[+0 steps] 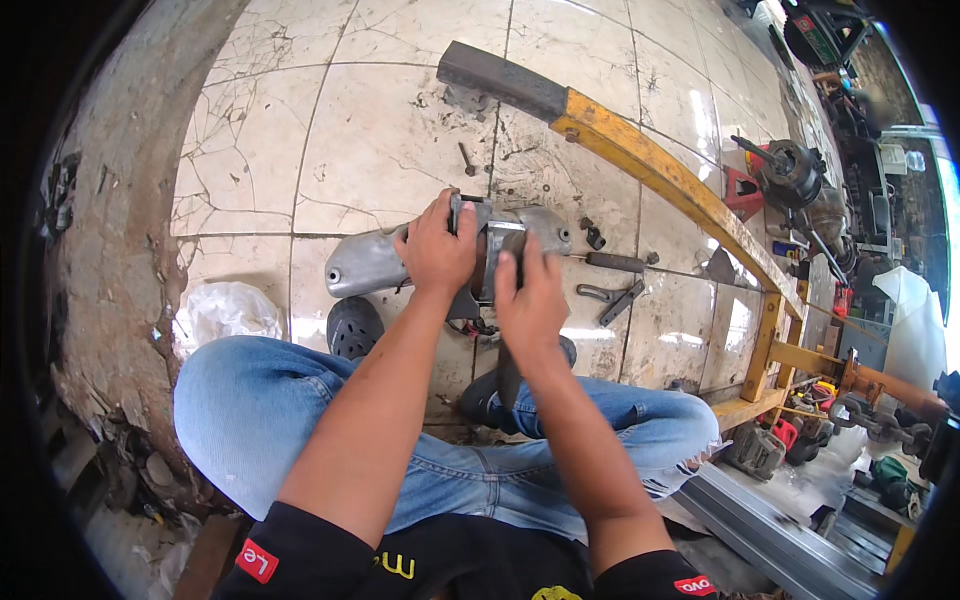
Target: The person sits on the floor and uses a T-handle wrench to loosen and tighten bolts on a metallic mechanical component. They repeatedly adjust the part's position and manipulate the bolts with the wrench throughout the clip.
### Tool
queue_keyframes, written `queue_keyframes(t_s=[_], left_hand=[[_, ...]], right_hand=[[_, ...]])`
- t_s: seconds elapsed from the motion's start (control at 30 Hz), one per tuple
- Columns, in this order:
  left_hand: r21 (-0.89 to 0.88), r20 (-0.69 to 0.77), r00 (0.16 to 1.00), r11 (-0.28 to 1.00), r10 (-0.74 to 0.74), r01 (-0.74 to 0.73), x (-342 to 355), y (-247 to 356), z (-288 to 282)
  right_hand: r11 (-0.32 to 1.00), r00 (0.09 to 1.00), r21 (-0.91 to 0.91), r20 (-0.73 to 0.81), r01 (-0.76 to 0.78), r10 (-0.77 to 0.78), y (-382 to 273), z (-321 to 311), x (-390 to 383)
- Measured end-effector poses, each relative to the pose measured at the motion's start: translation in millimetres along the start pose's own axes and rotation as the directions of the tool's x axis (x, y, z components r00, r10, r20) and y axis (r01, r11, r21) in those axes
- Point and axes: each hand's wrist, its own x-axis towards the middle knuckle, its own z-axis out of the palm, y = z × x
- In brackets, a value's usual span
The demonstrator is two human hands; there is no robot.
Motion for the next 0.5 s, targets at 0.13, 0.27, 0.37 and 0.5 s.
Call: queue_keyframes(t_s=[0.13, 0.27, 0.37, 0.5], left_hand=[[-0.001, -0.005, 1.0, 1.0, 0.01, -0.01, -1, 2, 3], [-0.032, -0.005, 1.0, 0.999, 0.009, -0.009, 0, 9, 4], [-0.024, -0.025, 1.0, 1.0, -0.004, 0.004, -2, 1, 0], [-0.039, -0.068, 0.997, 0.999, 0.023, -0.026, -5, -11, 5]], right_hand=[[0.995, 0.983, -0.091, -0.182, -0.035, 0.018, 5, 34, 40], [0.977, 0.993, -0.176, -0.005, -0.119, 0.12, -7, 22, 134], [0.994, 0.998, -0.096, -0.011, -0.062, 0.061, -17, 7, 130], [0.999, 0.999, -0.016, 0.001, -0.037, 0.037, 0, -2, 54]])
